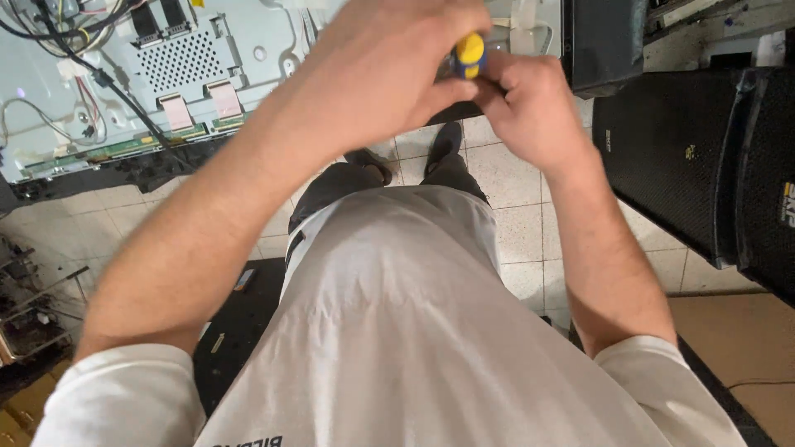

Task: Attaching components and brackets to a television chassis using a screwdriver and screws.

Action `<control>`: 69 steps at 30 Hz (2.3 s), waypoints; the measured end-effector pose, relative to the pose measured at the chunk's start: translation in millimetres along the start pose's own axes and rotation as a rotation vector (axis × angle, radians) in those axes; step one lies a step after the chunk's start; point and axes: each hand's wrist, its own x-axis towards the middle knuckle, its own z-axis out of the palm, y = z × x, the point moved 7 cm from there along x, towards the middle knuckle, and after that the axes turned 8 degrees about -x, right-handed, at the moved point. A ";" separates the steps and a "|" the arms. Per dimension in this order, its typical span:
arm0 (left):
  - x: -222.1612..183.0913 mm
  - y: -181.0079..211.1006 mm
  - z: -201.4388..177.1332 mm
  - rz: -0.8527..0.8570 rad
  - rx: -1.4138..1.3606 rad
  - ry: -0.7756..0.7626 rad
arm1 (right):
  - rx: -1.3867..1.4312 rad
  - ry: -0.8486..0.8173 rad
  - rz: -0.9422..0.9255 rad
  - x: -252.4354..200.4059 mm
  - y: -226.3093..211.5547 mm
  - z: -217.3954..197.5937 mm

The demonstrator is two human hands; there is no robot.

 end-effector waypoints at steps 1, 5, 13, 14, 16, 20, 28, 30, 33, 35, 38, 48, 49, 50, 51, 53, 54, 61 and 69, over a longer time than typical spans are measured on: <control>-0.6 3.2 -4.9 -0.002 0.000 0.003 | -0.002 -0.002 -0.002 2.5 2.5 -2.5; -2.7 13.3 -19.7 -0.005 0.171 0.099 | -0.082 -0.044 -0.095 9.1 -8.1 -10.4; 6.1 23.7 4.1 0.100 0.758 0.111 | -0.166 -0.107 -0.122 10.7 1.8 -8.6; 6.5 24.3 4.3 0.098 0.679 0.115 | -0.156 -0.126 -0.098 10.6 1.3 -9.6; 7.4 24.0 7.9 0.095 0.598 0.120 | -0.146 -0.146 -0.073 9.4 5.1 -8.5; 5.8 29.8 5.8 0.100 0.446 0.043 | -0.161 -0.112 -0.171 6.9 19.5 -4.1; 6.6 38.0 3.7 0.162 0.633 0.133 | -0.136 -0.051 -0.214 4.7 22.9 -4.4; 9.0 25.4 13.6 0.118 0.334 0.171 | -0.113 -0.024 -0.216 4.0 25.2 -4.9; 3.0 42.4 2.6 0.135 0.277 0.047 | -0.093 0.007 -0.209 -0.2 24.9 -3.9; 4.0 35.2 10.6 0.148 0.277 0.045 | -0.082 0.025 -0.210 -1.3 24.7 -4.1; 8.1 31.8 10.8 0.109 0.275 0.062 | -0.060 0.057 -0.217 -0.7 22.8 -3.2; 14.8 36.9 18.5 0.155 0.447 0.062 | 0.012 0.145 -0.251 2.1 22.1 -5.5; 28.4 26.3 55.8 0.155 0.446 0.061 | 0.013 0.145 -0.251 2.3 22.1 -4.3; 42.7 8.2 87.8 0.002 0.858 0.119 | 0.025 0.157 -0.254 2.1 22.2 -4.3; 55.6 -6.0 117.9 -0.157 1.265 0.181 | 0.034 0.170 -0.255 0.6 22.6 -5.1; 51.1 -2.9 106.5 -0.119 1.069 0.172 | -0.056 0.138 -0.217 0.5 27.9 0.0; 48.8 -1.9 100.4 -0.084 0.875 0.162 | -0.143 0.106 -0.182 2.4 31.3 4.1; 33.3 7.7 104.3 0.131 0.379 0.319 | -0.053 0.145 -0.164 0.2 18.0 4.2; 51.0 -16.9 132.4 -0.181 0.836 0.061 | 0.057 0.139 -0.045 -12.8 32.9 11.0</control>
